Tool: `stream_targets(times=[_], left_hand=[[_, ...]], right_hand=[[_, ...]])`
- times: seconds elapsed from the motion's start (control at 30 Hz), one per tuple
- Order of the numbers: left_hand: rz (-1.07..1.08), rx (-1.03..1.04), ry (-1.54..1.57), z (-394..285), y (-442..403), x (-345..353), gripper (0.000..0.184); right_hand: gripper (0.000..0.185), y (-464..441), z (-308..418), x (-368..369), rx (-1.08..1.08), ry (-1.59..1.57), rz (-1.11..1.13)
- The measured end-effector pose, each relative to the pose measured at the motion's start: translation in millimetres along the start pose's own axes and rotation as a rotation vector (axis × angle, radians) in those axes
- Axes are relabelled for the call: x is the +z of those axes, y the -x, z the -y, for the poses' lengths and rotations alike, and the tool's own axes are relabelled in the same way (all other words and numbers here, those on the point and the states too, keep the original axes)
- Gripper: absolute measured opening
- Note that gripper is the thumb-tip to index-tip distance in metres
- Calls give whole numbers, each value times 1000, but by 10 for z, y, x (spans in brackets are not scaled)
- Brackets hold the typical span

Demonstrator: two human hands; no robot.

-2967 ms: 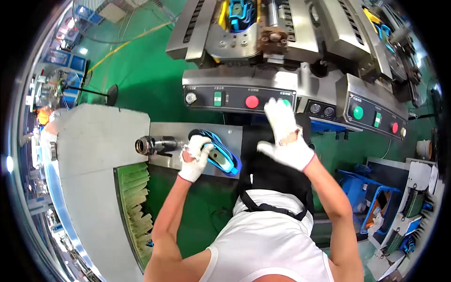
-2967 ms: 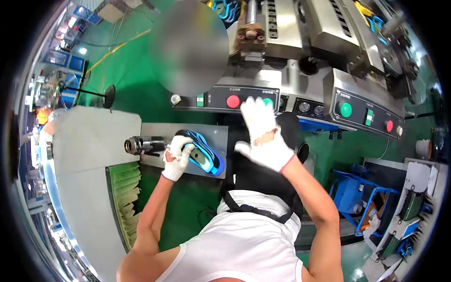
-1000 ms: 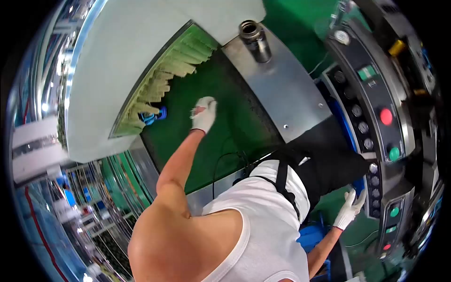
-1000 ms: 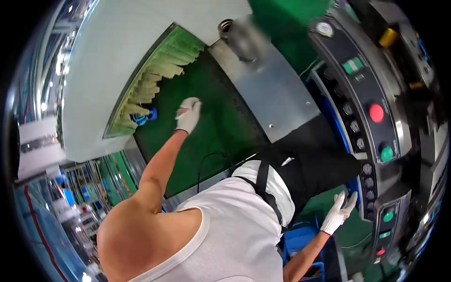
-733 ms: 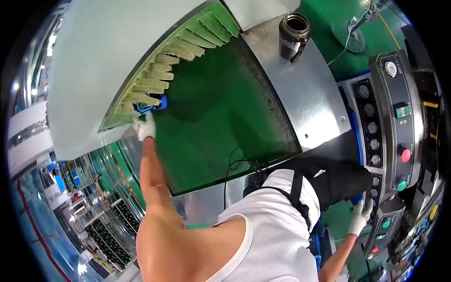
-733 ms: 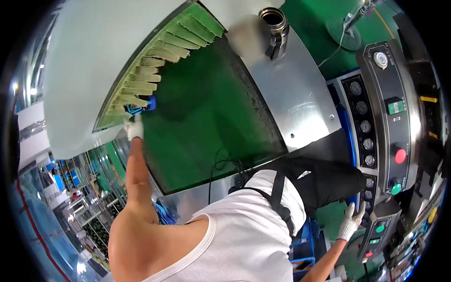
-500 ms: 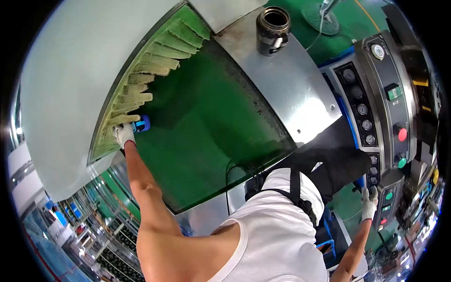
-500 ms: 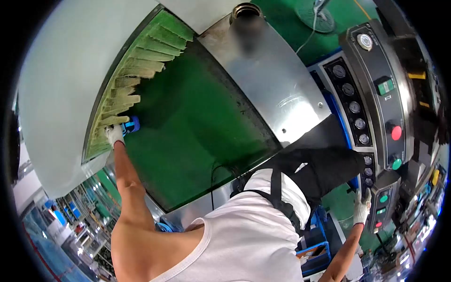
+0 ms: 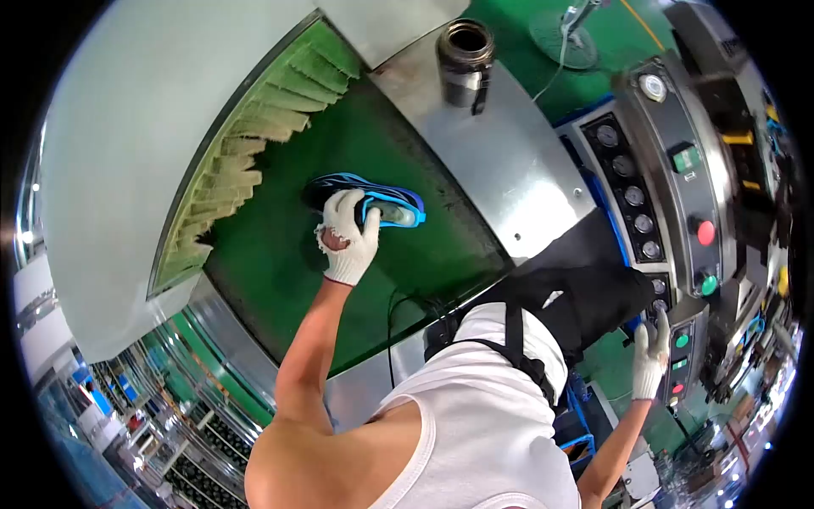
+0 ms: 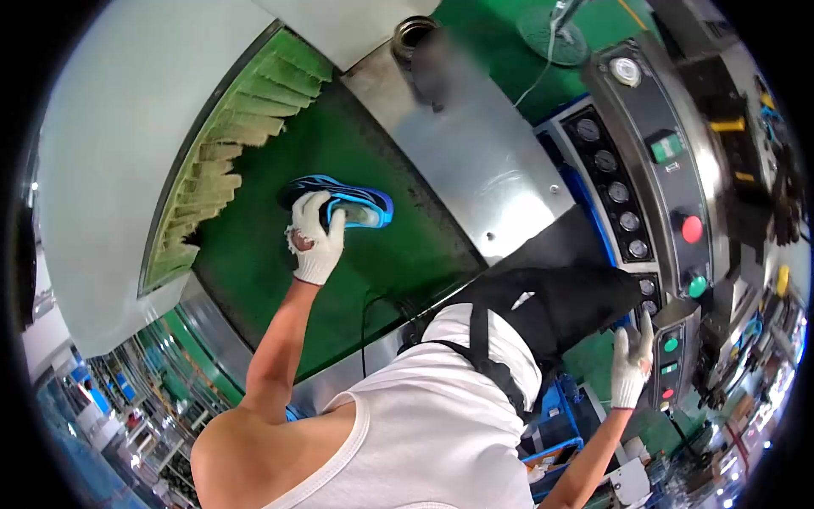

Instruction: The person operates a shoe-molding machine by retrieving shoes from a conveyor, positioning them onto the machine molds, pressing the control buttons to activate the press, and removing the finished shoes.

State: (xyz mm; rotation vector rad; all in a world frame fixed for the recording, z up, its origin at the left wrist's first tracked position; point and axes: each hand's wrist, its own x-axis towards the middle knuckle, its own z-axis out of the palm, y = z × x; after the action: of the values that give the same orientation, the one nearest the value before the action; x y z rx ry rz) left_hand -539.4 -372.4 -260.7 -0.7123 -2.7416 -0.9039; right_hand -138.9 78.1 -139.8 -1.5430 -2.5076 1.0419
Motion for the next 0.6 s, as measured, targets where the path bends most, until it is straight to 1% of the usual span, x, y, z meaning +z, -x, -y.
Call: stream_targets(times=[0.03,0.07,0.1,0.13,0.17,0.2,0.23,0.27,0.3,0.33,0.37,0.4,0.43,0.5,0.53,0.57,0.6], left_hand=[[15,48,70,-1,-87,106,28],[40,97,20,74,-202,221,23],[65,77,-18,-37,-316,219,20],[90,137,12,-211,-431,164,21],[119,200,43,-398,-498,108,22],[141,230,90,-621,-487,135,23],[207,271,112,-938,-503,125,23],[257,351,218,-1276,-504,134,23],[303,383,265,-1686,-489,121,23],[366,428,342,-2025,-495,183,25],[414,555,394,-2375,-516,223,25],[486,620,479,-2712,-494,270,24],[555,692,561,-3022,-472,335,24],[659,879,682,-3582,-514,459,23],[735,1014,701,-4003,-509,414,25],[815,1127,806,-4274,-481,466,35],[829,1209,848,-4587,-479,425,42]], right_hand=[[65,-14,115,133,-169,-154,1],[67,37,560,191,-180,-115,33],[69,24,667,283,-120,-233,103],[71,92,1021,379,-138,-326,132],[74,142,1329,418,-200,-252,185],[76,158,1462,511,-363,-246,195],[79,150,1548,645,-533,-262,191],[82,141,1651,694,-673,-104,166],[85,145,1664,802,-706,-28,153],[86,185,1715,861,-697,120,108],[82,162,1653,929,-778,197,13],[68,-3,1359,1310,-796,344,-140],[53,73,1565,877,-488,188,54],[43,152,1092,574,-626,32,-333],[45,301,948,296,-478,-144,-309],[46,495,826,57,-349,-326,-264],[53,592,535,2,-294,-386,-278]])
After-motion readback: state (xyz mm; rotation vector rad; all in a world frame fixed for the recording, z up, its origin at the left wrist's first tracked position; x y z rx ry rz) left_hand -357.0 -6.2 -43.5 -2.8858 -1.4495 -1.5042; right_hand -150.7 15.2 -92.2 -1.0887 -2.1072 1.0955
